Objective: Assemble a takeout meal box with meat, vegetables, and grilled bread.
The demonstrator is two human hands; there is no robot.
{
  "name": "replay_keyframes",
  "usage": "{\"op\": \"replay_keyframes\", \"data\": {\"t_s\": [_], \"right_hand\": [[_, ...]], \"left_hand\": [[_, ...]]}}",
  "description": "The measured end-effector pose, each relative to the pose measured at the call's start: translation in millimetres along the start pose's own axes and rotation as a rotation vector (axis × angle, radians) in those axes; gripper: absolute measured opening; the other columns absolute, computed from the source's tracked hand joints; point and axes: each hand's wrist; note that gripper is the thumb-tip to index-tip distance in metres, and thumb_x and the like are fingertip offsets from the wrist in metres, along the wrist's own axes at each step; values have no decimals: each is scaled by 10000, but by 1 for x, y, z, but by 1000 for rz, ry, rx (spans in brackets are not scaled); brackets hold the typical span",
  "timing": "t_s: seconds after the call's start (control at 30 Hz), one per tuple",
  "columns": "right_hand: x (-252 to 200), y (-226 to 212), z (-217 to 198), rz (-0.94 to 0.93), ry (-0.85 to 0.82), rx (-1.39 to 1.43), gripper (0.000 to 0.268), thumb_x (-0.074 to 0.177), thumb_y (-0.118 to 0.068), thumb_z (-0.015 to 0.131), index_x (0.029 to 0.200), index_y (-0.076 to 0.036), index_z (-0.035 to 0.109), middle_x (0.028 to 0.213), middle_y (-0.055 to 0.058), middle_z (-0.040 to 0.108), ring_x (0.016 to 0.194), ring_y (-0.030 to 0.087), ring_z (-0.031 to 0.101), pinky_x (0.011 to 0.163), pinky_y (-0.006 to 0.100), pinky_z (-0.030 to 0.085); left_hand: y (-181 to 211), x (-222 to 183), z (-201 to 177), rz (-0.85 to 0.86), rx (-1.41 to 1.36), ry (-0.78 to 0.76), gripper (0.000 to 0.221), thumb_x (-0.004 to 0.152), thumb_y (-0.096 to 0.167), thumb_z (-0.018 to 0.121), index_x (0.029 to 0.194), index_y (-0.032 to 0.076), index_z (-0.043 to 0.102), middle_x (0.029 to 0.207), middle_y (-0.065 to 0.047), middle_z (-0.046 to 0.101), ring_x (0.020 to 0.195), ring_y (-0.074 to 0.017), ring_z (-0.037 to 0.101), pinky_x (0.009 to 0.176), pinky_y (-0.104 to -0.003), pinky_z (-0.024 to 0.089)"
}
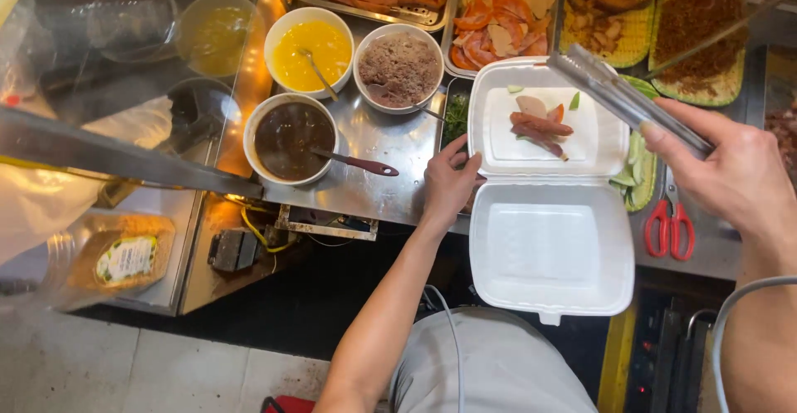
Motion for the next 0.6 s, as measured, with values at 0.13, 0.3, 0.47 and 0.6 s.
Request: {"op": "replay_keyframes", "data": {"t_s": [0.13, 0.3, 0.47, 0.6], "right_hand": [[-29, 28, 0, 192, 127, 302, 505, 1037, -456, 720, 1439, -152, 688, 761, 50, 696, 625, 169, 590, 608, 360, 491], [-60, 65, 27, 287, 32, 476, 585, 944, -405, 753, 1464, -153, 662, 688, 53, 651, 580, 119, 583, 547, 318, 467], [-70, 84, 52, 99, -115, 658, 507, 927, -362, 738, 1382, -144, 684, 666, 2, 666, 585, 55, 579, 541, 257, 477], [-58, 91, 71, -142, -99, 565, 487, 935, -363, 768, 1379, -173, 707, 837, 122, 696, 681, 184, 642, 626, 343, 510]], "left_hand": [[-11, -13, -14, -31, -65, -49, 525, 968, 50, 635, 1464, -54, 498, 1059, -173, 744, 786, -179, 728, 635, -279, 622], [4, -54, -49, -30, 0, 27, 532, 965, 49, 647, 1468, -32, 492, 1155, -130, 739, 870, -140, 720, 665, -264, 607], [1, -127, -62, -53, 32, 181, 523, 956, 74, 653, 1458, -1, 530, 1163, -106, 741, 877, -119, 723, 683, -255, 602], [-28, -192, -60, -97, 3, 372, 523, 940, 90, 681, 1440, -2, 557, 1158, -105, 751, 876, -128, 727, 692, -258, 605]]}}
Point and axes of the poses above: each hand's wrist, its own x-axis towards the middle knuckle, its own z-axis out of the palm, y = z × x
